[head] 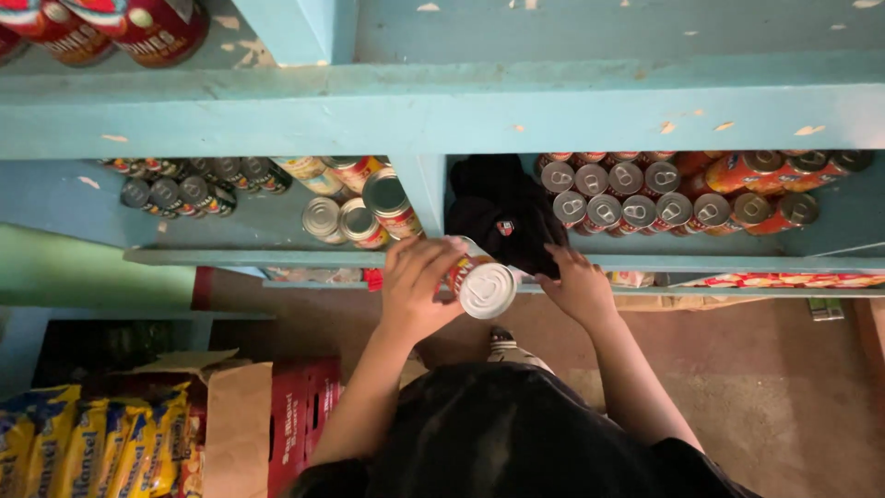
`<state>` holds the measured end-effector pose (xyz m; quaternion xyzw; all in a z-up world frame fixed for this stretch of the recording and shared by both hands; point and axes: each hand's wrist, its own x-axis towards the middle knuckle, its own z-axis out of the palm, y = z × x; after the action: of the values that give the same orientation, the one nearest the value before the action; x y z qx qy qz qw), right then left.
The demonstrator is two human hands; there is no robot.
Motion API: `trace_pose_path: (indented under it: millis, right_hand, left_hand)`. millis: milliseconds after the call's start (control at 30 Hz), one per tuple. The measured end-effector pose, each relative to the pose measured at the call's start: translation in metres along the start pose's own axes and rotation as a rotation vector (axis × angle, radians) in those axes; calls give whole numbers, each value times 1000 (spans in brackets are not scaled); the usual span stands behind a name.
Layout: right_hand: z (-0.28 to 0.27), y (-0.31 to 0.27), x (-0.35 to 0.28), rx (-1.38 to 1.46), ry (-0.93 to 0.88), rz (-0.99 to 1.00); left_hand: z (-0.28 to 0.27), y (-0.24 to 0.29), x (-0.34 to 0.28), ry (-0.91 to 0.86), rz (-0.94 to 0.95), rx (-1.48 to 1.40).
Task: Wiping canned sardines with a cloth and organizing them on grocery shelves.
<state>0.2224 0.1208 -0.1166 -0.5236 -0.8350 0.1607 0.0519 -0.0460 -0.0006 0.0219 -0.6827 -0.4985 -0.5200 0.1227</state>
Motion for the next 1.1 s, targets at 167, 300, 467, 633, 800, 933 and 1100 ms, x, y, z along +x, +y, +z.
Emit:
trace_pose_path:
  millis: [167, 300, 467, 633, 800, 933, 1100]
  right_hand:
    - [0, -9, 7, 83, -49, 78]
    - [9, -2, 13, 79, -121, 152]
    - [2, -8, 13, 10, -251, 221]
    - [-15, 6, -5, 144, -69, 107]
    - [-44, 14, -19, 99, 15, 127]
    - [-33, 30, -13, -114, -188, -38]
    - [-52, 18, -16, 348, -17, -480]
  left_hand:
    - [-7, -9, -17, 41, -52, -4]
    - [-7, -5, -15, 73, -73, -2]
    - [7, -1, -23, 101, -76, 38]
    - [20, 8, -23, 111, -73, 44]
    - [26, 14, -31, 134, -111, 64]
    - [26, 15, -40, 150, -150, 55]
    - [22, 21, -37, 148, -150, 72]
